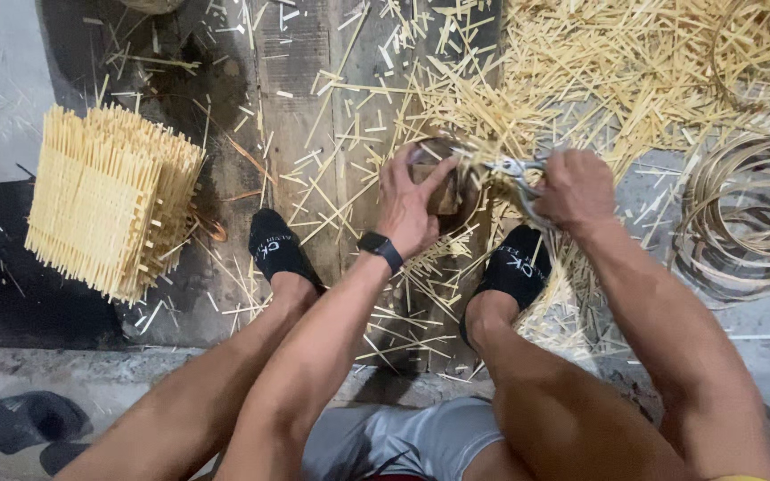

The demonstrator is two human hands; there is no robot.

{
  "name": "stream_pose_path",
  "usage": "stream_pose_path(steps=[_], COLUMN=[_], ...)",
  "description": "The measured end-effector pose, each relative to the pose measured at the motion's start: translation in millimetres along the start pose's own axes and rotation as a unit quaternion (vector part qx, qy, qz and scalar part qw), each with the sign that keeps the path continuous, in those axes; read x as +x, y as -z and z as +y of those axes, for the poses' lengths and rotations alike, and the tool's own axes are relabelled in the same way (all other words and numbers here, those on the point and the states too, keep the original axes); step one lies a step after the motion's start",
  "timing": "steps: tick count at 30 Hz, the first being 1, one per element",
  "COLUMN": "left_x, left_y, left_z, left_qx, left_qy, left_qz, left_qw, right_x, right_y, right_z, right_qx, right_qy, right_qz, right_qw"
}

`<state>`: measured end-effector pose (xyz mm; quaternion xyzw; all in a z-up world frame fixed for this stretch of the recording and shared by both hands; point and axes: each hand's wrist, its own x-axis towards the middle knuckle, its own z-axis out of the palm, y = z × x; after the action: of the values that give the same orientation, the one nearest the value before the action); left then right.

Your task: The person sits on the floor and uses shears to trim the edges of a woven bamboo mat placed over a wooden mold. They repeatedly lift the mat, trim excess strands, and reposition it, creating a circular woven piece.

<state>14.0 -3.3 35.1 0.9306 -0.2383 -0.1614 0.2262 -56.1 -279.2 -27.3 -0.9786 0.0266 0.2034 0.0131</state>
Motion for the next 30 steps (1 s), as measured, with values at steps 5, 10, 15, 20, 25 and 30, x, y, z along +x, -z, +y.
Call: stream_pose_path(steps=[5,10,15,20,25,30], left_x=[-12,-4,3,10,17,20], left_y=[-10,-5,-2,4,11,-5], left_z=[19,8,-4,-9,-15,-35], left_qx=[-0.126,-0.108,-0.097,-0.076,-0.052,-0.149], left_qy=[0.075,0.036,-0.029,-0.089,-0.13,-0.142], left_qz=[0.067,-0.039,-0.056,-0.117,-0.181,-0.139], left_qw=[0.987,0.993,0.993,0.986,0.974,0.969], right_x=[-5,7,6,-2,-3,-10], right_y=[3,18,32,29,19,5], right_z=[15,-9,9,19,-5,16], right_qx=[0.002,-0.03,0.063,0.084,0.041,0.166], right_qy=[-0.007,0.047,-0.052,-0.047,-0.016,-0.144], right_qz=[-0.038,0.107,-0.156,-0.035,-0.071,-0.156], right_qw=[0.999,0.993,0.984,0.995,0.996,0.963])
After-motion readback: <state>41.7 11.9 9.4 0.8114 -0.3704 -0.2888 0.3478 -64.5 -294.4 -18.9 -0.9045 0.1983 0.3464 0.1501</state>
